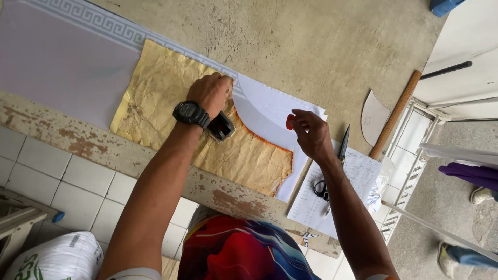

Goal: Cutting printed jersey fabric with scissors and aligning a paper pattern on fabric for garment production.

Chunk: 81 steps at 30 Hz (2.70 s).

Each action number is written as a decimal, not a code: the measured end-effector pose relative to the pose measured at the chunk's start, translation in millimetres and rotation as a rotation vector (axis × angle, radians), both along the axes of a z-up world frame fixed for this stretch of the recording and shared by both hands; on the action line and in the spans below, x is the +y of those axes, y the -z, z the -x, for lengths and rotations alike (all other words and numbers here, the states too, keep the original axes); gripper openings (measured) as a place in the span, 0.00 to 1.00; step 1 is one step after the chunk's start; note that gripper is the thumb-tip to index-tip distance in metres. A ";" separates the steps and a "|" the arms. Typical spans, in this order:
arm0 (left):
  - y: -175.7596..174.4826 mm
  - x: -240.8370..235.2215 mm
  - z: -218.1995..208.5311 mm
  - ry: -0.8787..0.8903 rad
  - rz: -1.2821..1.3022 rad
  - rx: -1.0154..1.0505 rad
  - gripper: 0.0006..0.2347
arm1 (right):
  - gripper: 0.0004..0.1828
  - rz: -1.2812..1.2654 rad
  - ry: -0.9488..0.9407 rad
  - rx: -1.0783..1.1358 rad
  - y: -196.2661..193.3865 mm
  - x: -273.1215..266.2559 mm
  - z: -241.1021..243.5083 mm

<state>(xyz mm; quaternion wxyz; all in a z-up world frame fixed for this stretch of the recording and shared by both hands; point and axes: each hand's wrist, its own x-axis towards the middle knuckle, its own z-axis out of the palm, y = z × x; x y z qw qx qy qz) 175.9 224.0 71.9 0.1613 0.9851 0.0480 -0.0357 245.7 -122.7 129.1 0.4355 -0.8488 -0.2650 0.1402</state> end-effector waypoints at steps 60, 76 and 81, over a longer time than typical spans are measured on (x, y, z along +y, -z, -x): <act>57.2 38.6 -69.0 -0.028 0.385 0.446 0.30 | 0.26 -0.402 0.234 0.466 43.3 210.8 -112.4; 53.1 41.9 -59.5 0.065 0.484 0.318 0.28 | 0.07 -0.124 0.255 0.048 70.3 157.7 42.9; 76.7 43.1 -60.4 0.058 0.445 0.306 0.27 | 0.06 -0.076 0.179 -0.044 74.3 171.2 47.0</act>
